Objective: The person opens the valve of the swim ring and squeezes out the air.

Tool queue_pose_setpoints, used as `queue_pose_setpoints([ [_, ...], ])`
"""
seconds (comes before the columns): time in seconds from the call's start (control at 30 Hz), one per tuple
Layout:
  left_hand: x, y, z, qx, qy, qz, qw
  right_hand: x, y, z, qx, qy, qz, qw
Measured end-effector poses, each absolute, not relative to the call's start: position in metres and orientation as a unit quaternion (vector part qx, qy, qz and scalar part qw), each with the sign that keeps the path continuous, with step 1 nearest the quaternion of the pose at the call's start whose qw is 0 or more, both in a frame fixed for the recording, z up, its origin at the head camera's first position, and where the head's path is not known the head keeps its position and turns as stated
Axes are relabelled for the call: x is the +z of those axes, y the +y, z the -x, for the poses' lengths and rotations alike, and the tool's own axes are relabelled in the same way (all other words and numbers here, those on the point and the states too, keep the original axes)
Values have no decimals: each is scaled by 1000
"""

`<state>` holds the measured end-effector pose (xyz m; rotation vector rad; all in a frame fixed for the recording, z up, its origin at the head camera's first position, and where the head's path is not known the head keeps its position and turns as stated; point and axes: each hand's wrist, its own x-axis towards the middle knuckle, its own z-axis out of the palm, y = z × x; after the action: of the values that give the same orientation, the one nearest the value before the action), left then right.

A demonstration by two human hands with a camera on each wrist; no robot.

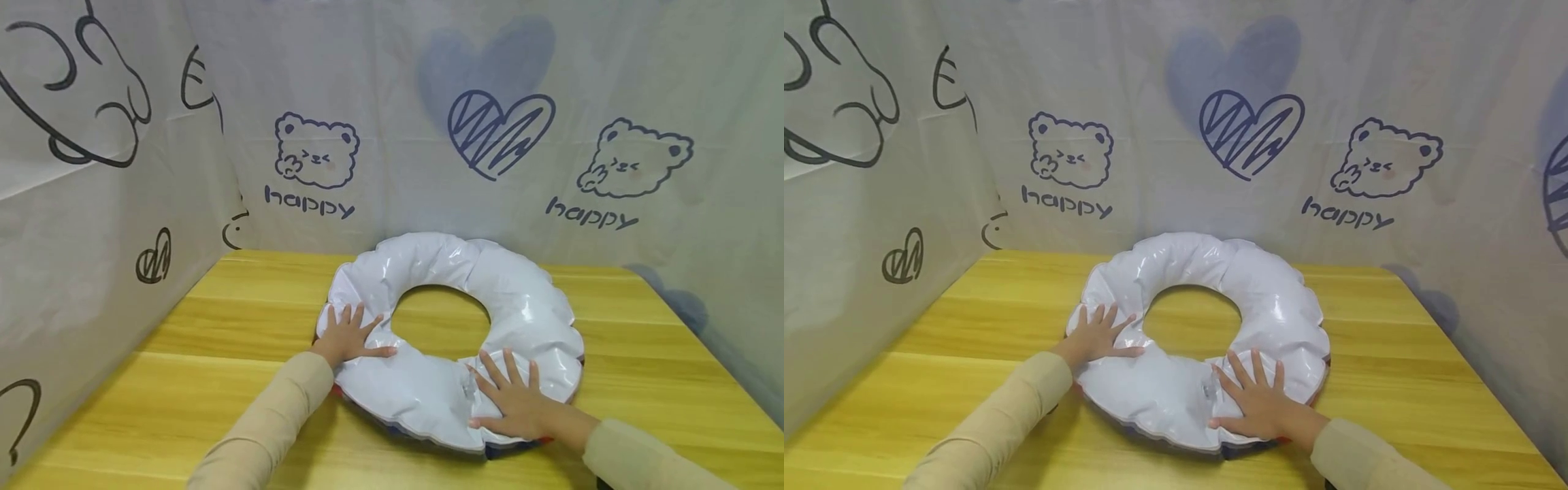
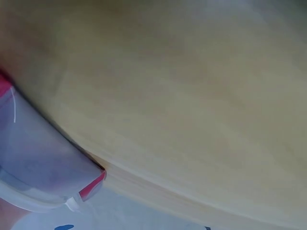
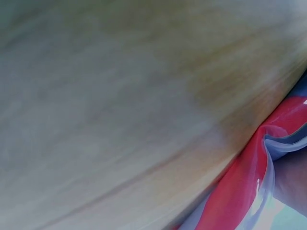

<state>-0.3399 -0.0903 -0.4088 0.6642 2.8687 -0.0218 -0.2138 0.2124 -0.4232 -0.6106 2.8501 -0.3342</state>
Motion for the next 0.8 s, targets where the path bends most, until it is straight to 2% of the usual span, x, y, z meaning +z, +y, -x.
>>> queue_pose_setpoints([
  [0.4,-404,-81,336,-98,968,-225,61,-422,216,215,-111,967,204,101],
  [0.8,-404,-79,330,-127,970,-202,55,-423,213,217,-108,965,210,112],
])
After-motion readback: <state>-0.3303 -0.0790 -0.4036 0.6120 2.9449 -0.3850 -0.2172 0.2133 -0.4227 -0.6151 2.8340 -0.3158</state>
